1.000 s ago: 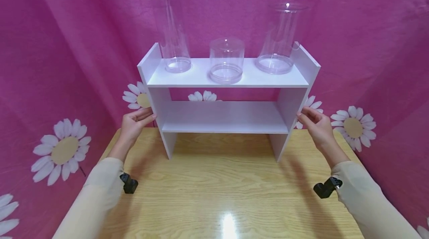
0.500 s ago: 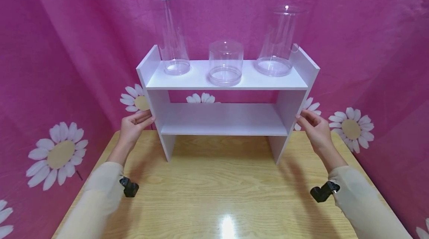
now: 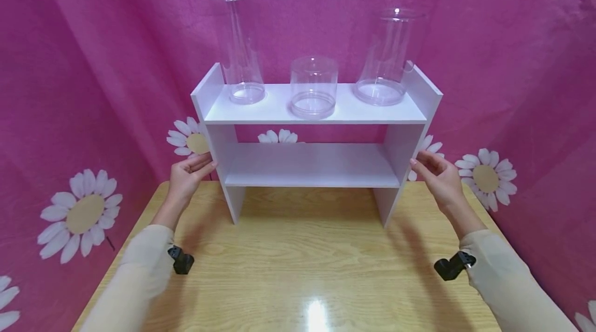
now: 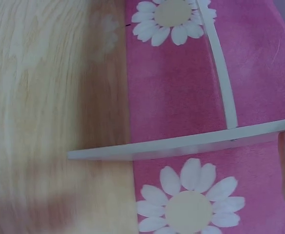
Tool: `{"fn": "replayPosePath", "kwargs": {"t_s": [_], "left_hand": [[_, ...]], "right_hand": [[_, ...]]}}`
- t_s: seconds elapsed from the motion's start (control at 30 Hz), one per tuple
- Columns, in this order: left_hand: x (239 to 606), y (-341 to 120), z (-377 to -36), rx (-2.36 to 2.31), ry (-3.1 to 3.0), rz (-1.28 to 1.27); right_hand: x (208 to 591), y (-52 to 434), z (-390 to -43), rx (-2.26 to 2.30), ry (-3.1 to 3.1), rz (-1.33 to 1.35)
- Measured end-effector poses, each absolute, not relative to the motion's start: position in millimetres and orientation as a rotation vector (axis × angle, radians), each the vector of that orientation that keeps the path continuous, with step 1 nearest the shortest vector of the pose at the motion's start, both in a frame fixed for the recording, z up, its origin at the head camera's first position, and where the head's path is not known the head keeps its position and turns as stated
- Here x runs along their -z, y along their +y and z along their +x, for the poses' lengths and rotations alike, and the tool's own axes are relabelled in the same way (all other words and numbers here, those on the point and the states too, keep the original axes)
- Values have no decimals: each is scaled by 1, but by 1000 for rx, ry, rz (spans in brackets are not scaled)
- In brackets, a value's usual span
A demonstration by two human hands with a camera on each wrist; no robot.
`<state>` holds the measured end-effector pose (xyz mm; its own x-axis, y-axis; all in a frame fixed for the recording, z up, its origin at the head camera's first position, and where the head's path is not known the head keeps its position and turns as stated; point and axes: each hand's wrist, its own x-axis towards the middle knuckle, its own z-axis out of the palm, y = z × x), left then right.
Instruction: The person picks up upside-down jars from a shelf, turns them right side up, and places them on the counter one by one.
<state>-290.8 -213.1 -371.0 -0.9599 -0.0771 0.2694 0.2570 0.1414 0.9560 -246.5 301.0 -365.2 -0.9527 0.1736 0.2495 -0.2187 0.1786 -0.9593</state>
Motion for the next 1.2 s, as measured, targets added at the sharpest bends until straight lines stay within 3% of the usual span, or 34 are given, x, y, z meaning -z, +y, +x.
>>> {"fn": "replayPosePath", "kwargs": {"t_s": [0.7,0.9,1.2], "left_hand": [[368,-212,-290,1833,-2285,-48],[366,-213,-291,1851,-2282,-41],[361,-214,-289,1760,-2366,-20]], "right_hand": [[260,285,-240,-1719,-1917,295],[214,277,-243,-1352,-2223,81],[164,263,-264,-1397,-2425,-154]]}}
